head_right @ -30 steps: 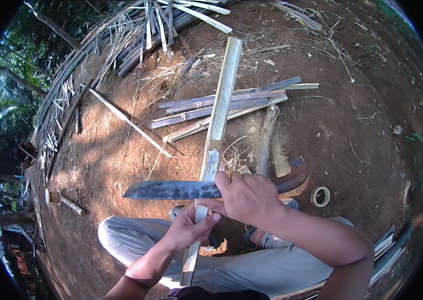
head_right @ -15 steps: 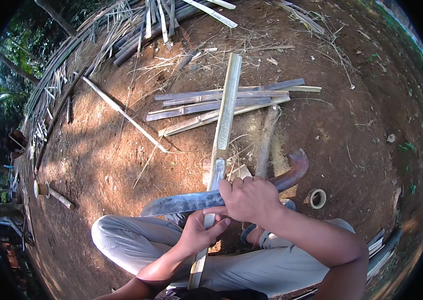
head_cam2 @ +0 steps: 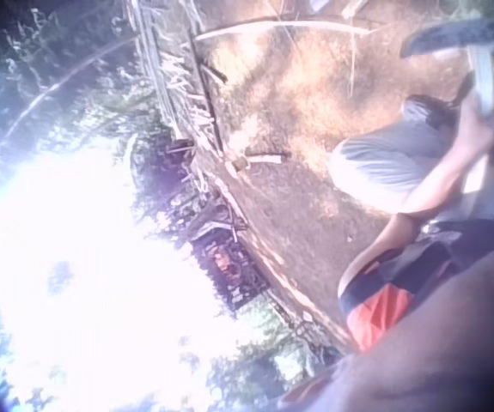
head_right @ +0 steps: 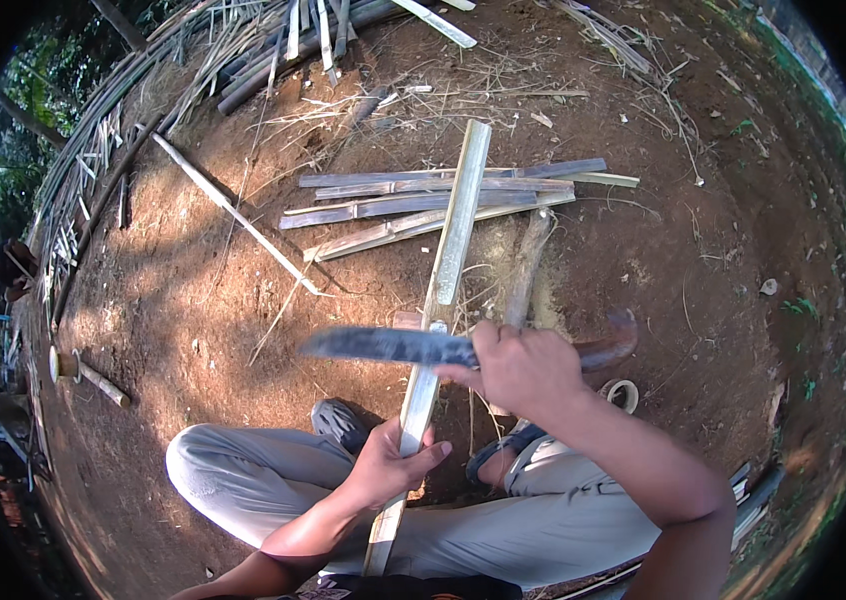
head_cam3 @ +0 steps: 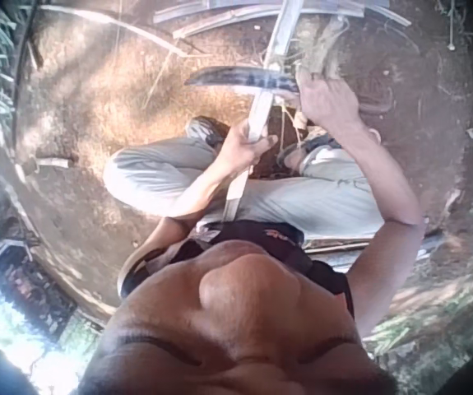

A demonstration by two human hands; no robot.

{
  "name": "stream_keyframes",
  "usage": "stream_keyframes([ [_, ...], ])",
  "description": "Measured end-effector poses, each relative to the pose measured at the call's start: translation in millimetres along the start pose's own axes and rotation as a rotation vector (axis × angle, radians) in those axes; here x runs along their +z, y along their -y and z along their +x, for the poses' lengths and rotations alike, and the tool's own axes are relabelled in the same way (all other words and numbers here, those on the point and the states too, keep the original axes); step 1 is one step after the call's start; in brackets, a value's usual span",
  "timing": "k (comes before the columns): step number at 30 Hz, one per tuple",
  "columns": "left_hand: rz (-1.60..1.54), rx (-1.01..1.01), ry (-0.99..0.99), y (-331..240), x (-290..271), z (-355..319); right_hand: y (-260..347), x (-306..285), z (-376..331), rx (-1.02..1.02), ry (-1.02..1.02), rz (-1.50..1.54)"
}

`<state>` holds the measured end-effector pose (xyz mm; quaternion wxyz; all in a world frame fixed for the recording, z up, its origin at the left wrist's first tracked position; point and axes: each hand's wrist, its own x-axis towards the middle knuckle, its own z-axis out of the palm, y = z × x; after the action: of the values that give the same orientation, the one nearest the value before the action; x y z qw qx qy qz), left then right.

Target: The person sits on the ground and uses a machete to split long bamboo poles into thin strips. They repeatedly strike the bamboo against a wooden block to drive the blade through the material, then pull the strips apart and set them aside.

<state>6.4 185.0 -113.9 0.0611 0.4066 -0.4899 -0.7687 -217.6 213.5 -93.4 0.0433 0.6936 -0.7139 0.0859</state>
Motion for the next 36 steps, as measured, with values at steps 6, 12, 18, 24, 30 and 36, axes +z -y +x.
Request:
stream_keyframes([
  [6, -0.014, 0.016, 0.016, 5.3, 7.2, 3.1, -31.4, -9.6, 20.2, 0.29, 0.068, 0.011],
  [12, -0.007, -0.002, 0.063, 3.8, 8.7, -3.9, -72.7, 0.4, 17.5, 0.227, -0.059, -0.064],
  [18, -0.033, 0.008, 0.109, 5.3, 14.4, -7.6, -44.3, -11.7, 4.6, -0.002, 0.005, -0.029],
  [24, -0.023, -0.059, 0.17, 10.9, 16.1, -10.2, -97.5, -35.5, 19.6, 0.512, 0.021, -0.059],
  [30, -0.004, -0.031, 0.258, 13.7, 20.0, -14.0, -162.7, -50.0, 19.0, 0.849, -0.152, -0.041],
  [36, -0.112, -0.064, 0.193, 3.1, 9.7, 1.3, -134.5, -63.1, -12.0, 0.769, -0.333, 0.272],
])
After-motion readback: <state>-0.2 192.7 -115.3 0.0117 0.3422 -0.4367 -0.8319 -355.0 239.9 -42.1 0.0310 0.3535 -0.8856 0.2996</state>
